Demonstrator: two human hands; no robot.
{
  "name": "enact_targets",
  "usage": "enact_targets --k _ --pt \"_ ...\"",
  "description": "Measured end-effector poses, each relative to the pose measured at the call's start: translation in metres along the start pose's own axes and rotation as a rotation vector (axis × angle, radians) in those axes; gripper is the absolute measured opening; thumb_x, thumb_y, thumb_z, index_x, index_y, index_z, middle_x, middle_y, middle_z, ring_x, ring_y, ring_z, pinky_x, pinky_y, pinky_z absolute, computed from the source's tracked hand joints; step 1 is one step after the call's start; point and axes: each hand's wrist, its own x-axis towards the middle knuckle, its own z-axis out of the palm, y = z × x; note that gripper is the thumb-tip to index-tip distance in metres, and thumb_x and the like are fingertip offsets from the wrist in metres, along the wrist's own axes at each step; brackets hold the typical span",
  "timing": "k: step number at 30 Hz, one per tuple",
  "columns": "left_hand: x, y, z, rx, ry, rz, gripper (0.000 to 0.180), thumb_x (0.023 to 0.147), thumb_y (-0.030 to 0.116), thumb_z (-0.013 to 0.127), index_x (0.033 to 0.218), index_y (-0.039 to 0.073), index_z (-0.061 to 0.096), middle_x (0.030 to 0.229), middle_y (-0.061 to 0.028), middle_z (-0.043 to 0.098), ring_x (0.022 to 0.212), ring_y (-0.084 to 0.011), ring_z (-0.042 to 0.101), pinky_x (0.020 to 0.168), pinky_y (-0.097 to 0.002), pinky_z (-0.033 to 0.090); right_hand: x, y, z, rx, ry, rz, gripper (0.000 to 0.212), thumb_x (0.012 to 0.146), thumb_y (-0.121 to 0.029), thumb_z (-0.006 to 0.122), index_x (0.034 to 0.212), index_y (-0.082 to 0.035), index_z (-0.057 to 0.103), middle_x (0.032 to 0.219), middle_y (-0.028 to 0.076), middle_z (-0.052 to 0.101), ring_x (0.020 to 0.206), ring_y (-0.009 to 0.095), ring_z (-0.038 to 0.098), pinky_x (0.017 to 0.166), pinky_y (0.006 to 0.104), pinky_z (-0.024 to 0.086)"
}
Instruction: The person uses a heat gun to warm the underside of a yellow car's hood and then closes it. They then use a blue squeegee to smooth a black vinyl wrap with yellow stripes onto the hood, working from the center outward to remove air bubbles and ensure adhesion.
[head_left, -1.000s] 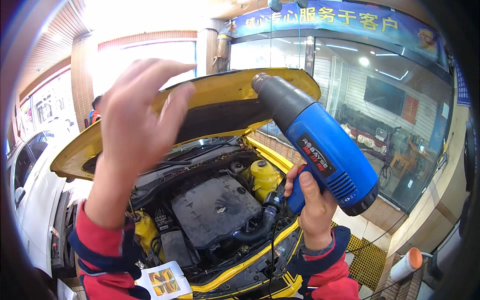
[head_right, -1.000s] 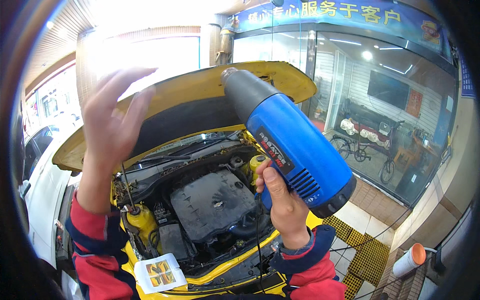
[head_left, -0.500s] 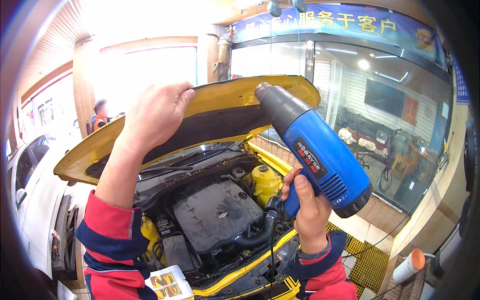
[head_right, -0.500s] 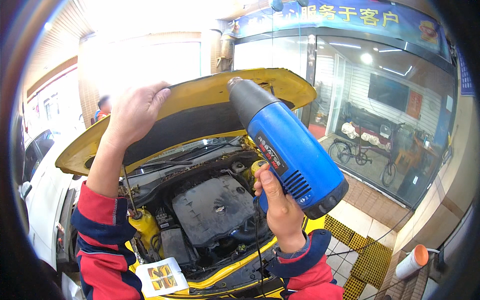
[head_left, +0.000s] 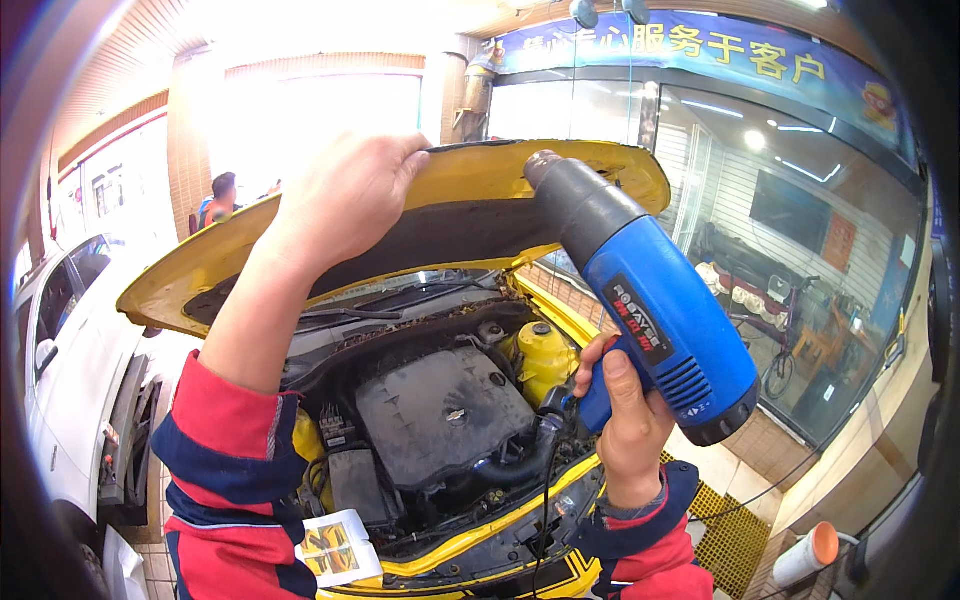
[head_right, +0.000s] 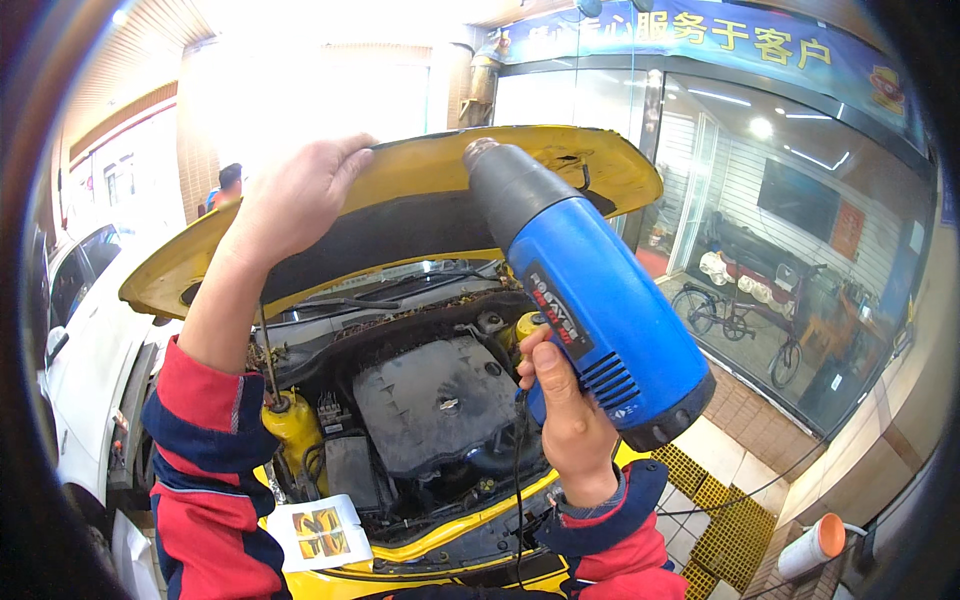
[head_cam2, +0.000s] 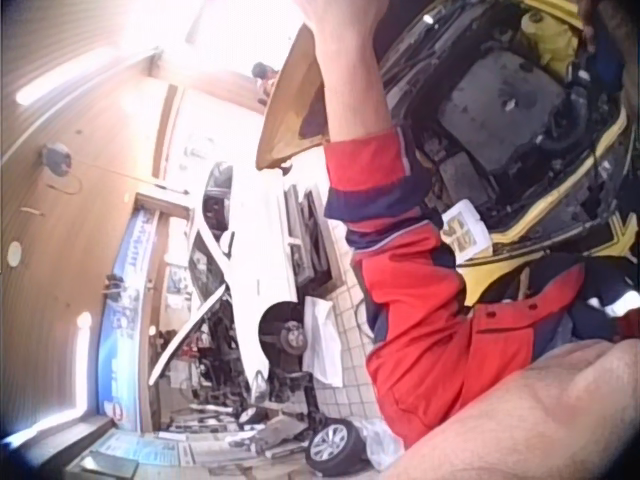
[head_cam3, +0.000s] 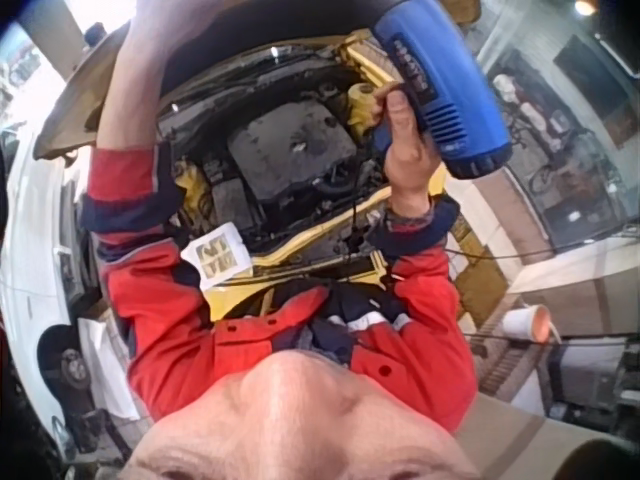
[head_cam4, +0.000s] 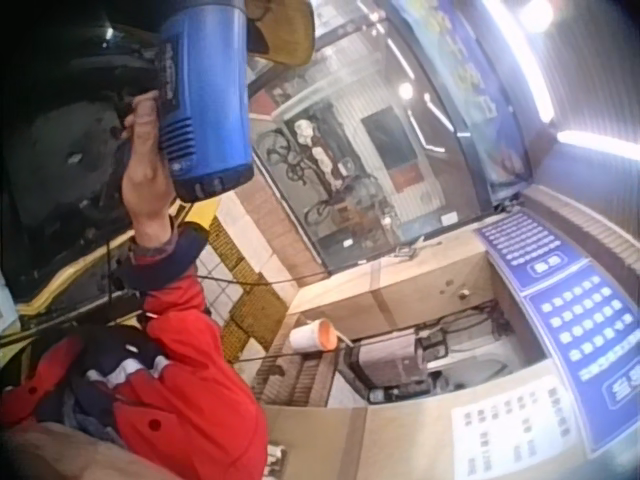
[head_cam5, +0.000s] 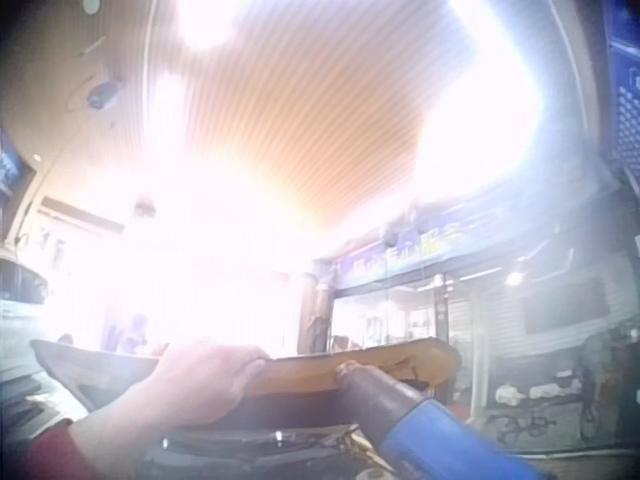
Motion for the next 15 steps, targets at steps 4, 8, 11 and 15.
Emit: enact_targets --k 4,8,11,15 --pt "-0.002 -0.001 -0.004 -0.047 0.009 0.013 0.028 0.108 0.020 0.057 0.113 0.000 0.077 0.096 -0.0288 0.074 0.095 -0.0489 0.071 0.088 -0.0553 0.056 0.001 0.000 0.003 0.028 -0.045 -0.013 0.030 0.107 -0.025 0.073 0.120 0.001 0.066 0.101 0.012 0.071 0.081 0.018 0.069 0.070 0.0326 0.059" --pt "-0.002 -0.001 -0.007 -0.092 0.005 0.004 0.027 0.107 0.017 0.058 0.112 -0.002 0.076 0.097 -0.0303 0.074 0.096 -0.0496 0.071 0.089 -0.0545 0.056 0.000 0.002 0.007 0.023 -0.032 -0.014 0.031 0.107 -0.026 0.073 0.120 0.001 0.066 0.101 0.012 0.071 0.081 0.018 0.069 0.069 0.0326 0.059" --pt "-0.001 -0.003 -0.009 -0.122 -0.015 -0.007 0.027 0.107 0.017 0.059 0.114 -0.002 0.077 0.098 -0.0301 0.074 0.096 -0.0485 0.072 0.090 -0.0526 0.057 -0.002 0.003 0.008 0.028 -0.030 -0.010 0.031 0.106 -0.026 0.073 0.121 0.001 0.066 0.102 0.012 0.071 0.081 0.018 0.069 0.069 0.0325 0.058" --pt "0.003 -0.011 -0.016 -0.179 -0.150 -0.041 0.031 0.109 0.020 0.058 0.127 0.000 0.075 0.109 -0.0248 0.078 0.100 -0.0388 0.075 0.095 -0.0433 0.057 -0.005 0.005 0.008 0.075 -0.105 -0.014 0.024 0.106 -0.017 0.074 0.122 0.000 0.072 0.106 0.009 0.074 0.088 0.017 0.070 0.077 0.0320 0.058"
